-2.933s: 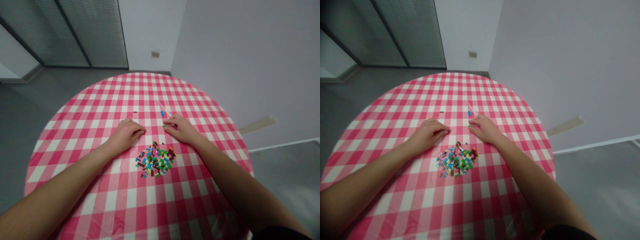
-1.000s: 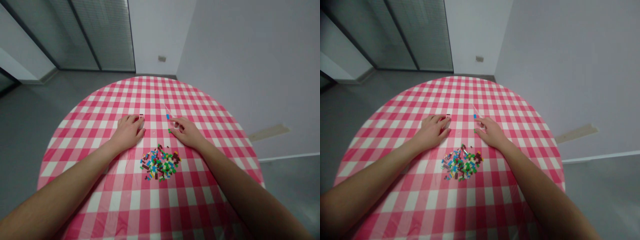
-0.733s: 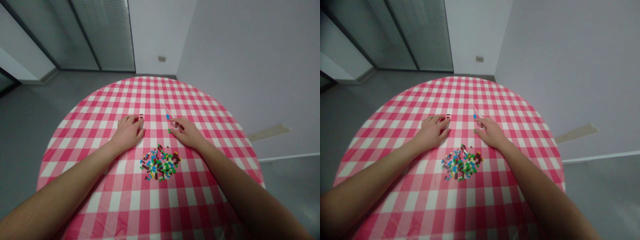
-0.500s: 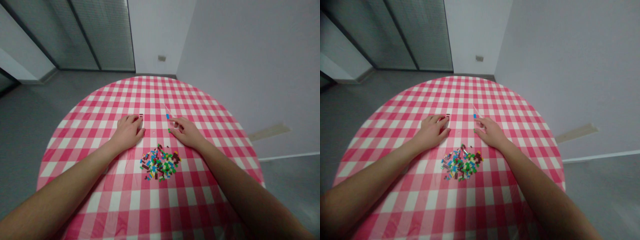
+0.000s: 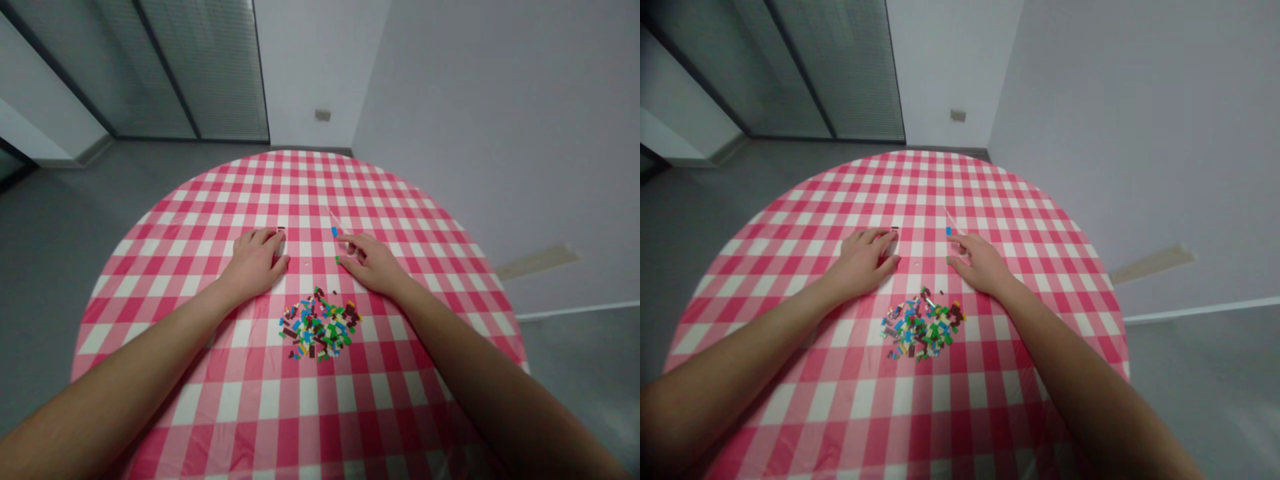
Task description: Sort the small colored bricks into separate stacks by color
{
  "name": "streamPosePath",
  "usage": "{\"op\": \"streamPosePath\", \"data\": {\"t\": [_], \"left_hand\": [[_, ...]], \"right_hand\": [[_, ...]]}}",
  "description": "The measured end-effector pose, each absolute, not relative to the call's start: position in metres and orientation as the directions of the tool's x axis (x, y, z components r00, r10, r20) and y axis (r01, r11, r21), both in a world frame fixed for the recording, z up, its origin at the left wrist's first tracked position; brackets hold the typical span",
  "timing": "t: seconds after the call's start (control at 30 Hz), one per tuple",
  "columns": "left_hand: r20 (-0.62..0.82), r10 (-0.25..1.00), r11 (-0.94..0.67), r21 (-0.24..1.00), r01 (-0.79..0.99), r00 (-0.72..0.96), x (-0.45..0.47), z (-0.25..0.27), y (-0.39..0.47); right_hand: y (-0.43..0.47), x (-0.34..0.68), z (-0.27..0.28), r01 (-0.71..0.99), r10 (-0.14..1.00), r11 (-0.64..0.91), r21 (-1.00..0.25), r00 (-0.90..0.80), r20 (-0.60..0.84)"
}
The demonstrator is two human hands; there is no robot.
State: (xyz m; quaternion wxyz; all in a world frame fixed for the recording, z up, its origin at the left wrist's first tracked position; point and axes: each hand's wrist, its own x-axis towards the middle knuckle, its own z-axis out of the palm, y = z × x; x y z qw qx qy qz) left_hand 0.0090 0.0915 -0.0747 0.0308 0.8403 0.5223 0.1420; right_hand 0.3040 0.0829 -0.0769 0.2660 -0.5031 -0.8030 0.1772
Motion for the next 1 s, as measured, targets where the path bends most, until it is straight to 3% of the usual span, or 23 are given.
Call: {"op": "streamPosePath", "data": {"t": [1.0], "left_hand": [[0.152,0.909,-0.412,0.168,0.896,0.389,0.0116,-0.0721,0.0939]], "right_hand": [[0.0827,0.303,-0.0767,0.715,0.908,0.418,-0.561,-0.343,0.239]]}}
